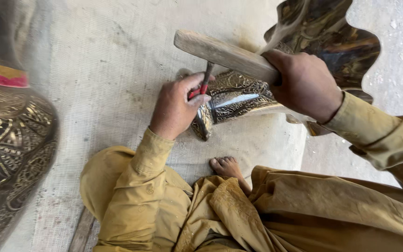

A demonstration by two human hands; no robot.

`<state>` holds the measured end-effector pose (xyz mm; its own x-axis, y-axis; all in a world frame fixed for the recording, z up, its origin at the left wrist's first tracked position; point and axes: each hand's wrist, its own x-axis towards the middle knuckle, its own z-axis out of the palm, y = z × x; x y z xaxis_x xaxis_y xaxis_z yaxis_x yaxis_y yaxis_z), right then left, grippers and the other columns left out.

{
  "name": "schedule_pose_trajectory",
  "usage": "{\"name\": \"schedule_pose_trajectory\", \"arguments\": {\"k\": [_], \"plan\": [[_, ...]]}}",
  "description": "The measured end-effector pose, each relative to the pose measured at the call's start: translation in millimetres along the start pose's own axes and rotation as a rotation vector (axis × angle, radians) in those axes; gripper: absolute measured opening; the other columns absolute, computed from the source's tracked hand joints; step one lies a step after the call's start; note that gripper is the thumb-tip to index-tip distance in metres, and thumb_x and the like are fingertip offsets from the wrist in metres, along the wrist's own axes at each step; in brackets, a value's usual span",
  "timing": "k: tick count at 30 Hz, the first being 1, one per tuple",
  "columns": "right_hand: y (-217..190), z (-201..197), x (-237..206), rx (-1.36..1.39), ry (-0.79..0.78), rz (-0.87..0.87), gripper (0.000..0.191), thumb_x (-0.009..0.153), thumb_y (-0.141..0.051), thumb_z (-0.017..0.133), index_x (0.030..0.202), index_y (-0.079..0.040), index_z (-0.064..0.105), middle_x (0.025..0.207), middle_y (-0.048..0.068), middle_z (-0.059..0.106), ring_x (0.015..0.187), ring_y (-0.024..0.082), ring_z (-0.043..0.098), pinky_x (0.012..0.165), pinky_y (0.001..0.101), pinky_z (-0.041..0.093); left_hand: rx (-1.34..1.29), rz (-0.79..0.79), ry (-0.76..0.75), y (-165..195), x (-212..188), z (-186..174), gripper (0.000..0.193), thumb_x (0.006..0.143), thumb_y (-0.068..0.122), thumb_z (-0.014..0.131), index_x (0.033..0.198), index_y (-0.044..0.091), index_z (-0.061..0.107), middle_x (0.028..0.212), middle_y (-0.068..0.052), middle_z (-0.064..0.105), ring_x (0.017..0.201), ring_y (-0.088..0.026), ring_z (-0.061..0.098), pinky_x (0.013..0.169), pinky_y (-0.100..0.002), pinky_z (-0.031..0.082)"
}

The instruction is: The person sits on a floor mat and uses a wooden mallet to strike a metal chisel held against a polished brass vessel, creating or refining engraved patterns. The person repeatedly repositions the chisel and strikes it to work on different sections of the vessel's surface.

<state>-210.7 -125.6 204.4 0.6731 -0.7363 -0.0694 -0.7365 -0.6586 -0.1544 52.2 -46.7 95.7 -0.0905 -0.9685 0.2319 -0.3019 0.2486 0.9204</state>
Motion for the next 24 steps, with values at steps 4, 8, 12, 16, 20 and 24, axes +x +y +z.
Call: {"name": "schedule_pose_trajectory", "arguments": {"k": [4, 8, 12, 16, 20, 24], "plan": [[-5, -1, 2, -0.004, -0.020, 0.003, 0.037, 0.091, -0.006, 0.072, 0.127, 0.001, 0.068, 0.081, 0.014, 0.074, 0.061, 0.021, 0.071, 0.059, 0.0358, 0.061, -0.026, 0.027, 0.026, -1, -3, -1, 0.039, 0.085, 0.001, 0.081, 0.122, 0.007, 0.069, 0.099, -0.011, 0.072, 0.086, -0.020, 0.077, 0.072, -0.033, 0.061], [-5, -12, 2, 0.006, 0.046, -0.033, 0.023, 0.096, -0.009, 0.074, 0.117, 0.001, 0.068, 0.080, 0.014, 0.072, 0.062, 0.022, 0.071, 0.060, 0.0372, 0.060, -0.080, 0.022, 0.083, 1, -5, 3, 0.039, 0.089, 0.004, 0.081, 0.124, 0.008, 0.063, 0.097, -0.008, 0.073, 0.088, -0.017, 0.077, 0.073, -0.030, 0.062], [-9, -27, 4, -0.103, 0.011, -0.042, 0.025, 0.096, -0.004, 0.069, 0.121, 0.000, 0.068, 0.075, 0.013, 0.070, 0.057, 0.022, 0.068, 0.055, 0.0375, 0.058, -0.098, -0.097, 0.063, 4, -7, 5, 0.030, 0.089, 0.004, 0.080, 0.114, 0.007, 0.063, 0.084, -0.006, 0.072, 0.076, -0.015, 0.075, 0.063, -0.030, 0.059], [-19, -38, 10, -0.083, 0.035, -0.068, 0.023, 0.097, -0.006, 0.069, 0.119, -0.002, 0.067, 0.076, 0.012, 0.069, 0.061, 0.021, 0.069, 0.057, 0.0371, 0.058, -0.042, -0.106, 0.145, 6, -12, 8, 0.031, 0.087, 0.005, 0.082, 0.109, 0.005, 0.060, 0.083, -0.005, 0.071, 0.071, -0.013, 0.074, 0.059, -0.029, 0.057], [-29, -47, 14, -0.304, -0.040, -0.094, 0.017, 0.101, -0.004, 0.068, 0.118, -0.007, 0.070, 0.071, 0.011, 0.069, 0.048, 0.021, 0.065, 0.041, 0.0381, 0.054, -0.026, -0.077, 0.184, 6, -17, 13, 0.028, 0.089, 0.005, 0.083, 0.106, 0.005, 0.060, 0.082, -0.004, 0.071, 0.073, -0.012, 0.073, 0.063, -0.028, 0.059], [-38, -46, 8, -0.276, 0.109, -0.141, 0.029, 0.092, -0.007, 0.073, 0.120, -0.004, 0.068, 0.071, 0.010, 0.067, 0.057, 0.020, 0.066, 0.051, 0.0370, 0.055, -0.083, -0.159, 0.165, 6, -21, 15, 0.027, 0.090, 0.006, 0.083, 0.105, 0.005, 0.060, 0.083, -0.003, 0.072, 0.073, -0.011, 0.074, 0.063, -0.026, 0.060]]}}
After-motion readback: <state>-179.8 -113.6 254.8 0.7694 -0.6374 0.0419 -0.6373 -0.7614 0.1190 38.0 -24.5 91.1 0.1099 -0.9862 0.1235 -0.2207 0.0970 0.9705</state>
